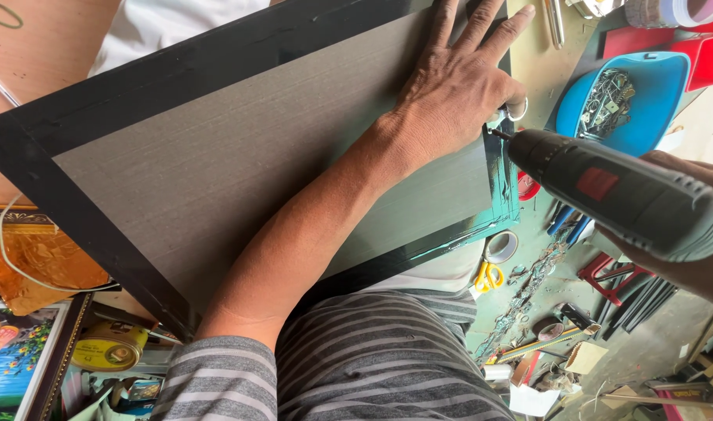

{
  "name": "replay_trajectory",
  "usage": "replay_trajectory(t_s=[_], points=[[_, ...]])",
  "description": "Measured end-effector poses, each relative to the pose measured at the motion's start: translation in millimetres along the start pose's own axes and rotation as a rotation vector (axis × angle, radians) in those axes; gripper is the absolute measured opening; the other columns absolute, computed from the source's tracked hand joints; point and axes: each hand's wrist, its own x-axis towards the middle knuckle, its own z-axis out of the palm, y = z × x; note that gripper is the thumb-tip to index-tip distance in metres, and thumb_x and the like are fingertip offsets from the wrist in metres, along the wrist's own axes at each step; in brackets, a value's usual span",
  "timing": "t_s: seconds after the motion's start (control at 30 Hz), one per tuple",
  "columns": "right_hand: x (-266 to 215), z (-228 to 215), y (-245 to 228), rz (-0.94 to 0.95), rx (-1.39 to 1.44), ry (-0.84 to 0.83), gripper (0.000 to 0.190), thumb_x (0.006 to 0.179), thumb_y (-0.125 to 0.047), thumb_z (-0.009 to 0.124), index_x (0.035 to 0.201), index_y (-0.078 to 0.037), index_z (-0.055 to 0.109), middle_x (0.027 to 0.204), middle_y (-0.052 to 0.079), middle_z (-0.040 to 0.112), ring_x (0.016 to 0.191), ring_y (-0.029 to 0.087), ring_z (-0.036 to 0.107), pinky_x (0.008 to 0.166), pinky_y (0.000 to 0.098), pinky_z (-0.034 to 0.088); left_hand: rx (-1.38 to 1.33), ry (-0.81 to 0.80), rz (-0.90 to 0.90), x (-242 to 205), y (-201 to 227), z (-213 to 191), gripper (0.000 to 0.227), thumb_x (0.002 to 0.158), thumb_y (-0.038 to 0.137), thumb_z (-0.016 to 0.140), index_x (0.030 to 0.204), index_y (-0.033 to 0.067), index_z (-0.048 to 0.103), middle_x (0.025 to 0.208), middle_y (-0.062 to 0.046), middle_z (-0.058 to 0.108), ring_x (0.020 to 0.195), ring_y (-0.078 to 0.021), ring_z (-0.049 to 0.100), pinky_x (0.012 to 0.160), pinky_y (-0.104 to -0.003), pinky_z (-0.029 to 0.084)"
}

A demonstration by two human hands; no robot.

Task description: Manually attaching hanging hardware to the back of a picture frame using a hammer and a power drill.

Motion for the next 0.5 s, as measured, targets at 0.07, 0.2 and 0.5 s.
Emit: replay_trajectory(t_s=[0.07,0.2,0.5], points=[[5.8,-7.0,-16.2,-0.009,-0.021,0.002,0.057,0.07,0.003,0.08,0.124,-0.001,0.063,0.098,0.009,0.072,0.081,0.016,0.073,0.075,0.0272,0.06,0.017,-0.004,-0.003,-0.1,0.9,0.3,0.018,0.09,0.021,0.073,0.089,0.038,0.078,0.164,-0.012,0.039,0.156,-0.0353,0.013,0.126,-0.066,-0.003],[13.2,-13.5,-29.4,-0.004,-0.088,-0.026,0.05,0.068,0.0,0.083,0.115,-0.003,0.067,0.091,0.008,0.07,0.076,0.016,0.071,0.07,0.0275,0.058,-0.005,-0.018,-0.004,-0.5,2.4,-3.6,0.015,0.093,0.022,0.074,0.09,0.0363,0.079,0.163,-0.013,0.04,0.156,-0.0367,0.013,0.126,-0.067,-0.003],[2.8,-13.4,-34.9,0.068,-0.084,-0.03,0.044,0.067,-0.006,0.087,0.109,-0.008,0.071,0.086,0.007,0.068,0.071,0.018,0.069,0.065,0.0314,0.055,-0.013,-0.058,0.006,0.2,3.1,-16.3,0.03,0.085,0.01,0.076,0.095,0.0379,0.081,0.162,-0.014,0.038,0.154,-0.0372,0.019,0.125,-0.067,0.002]])
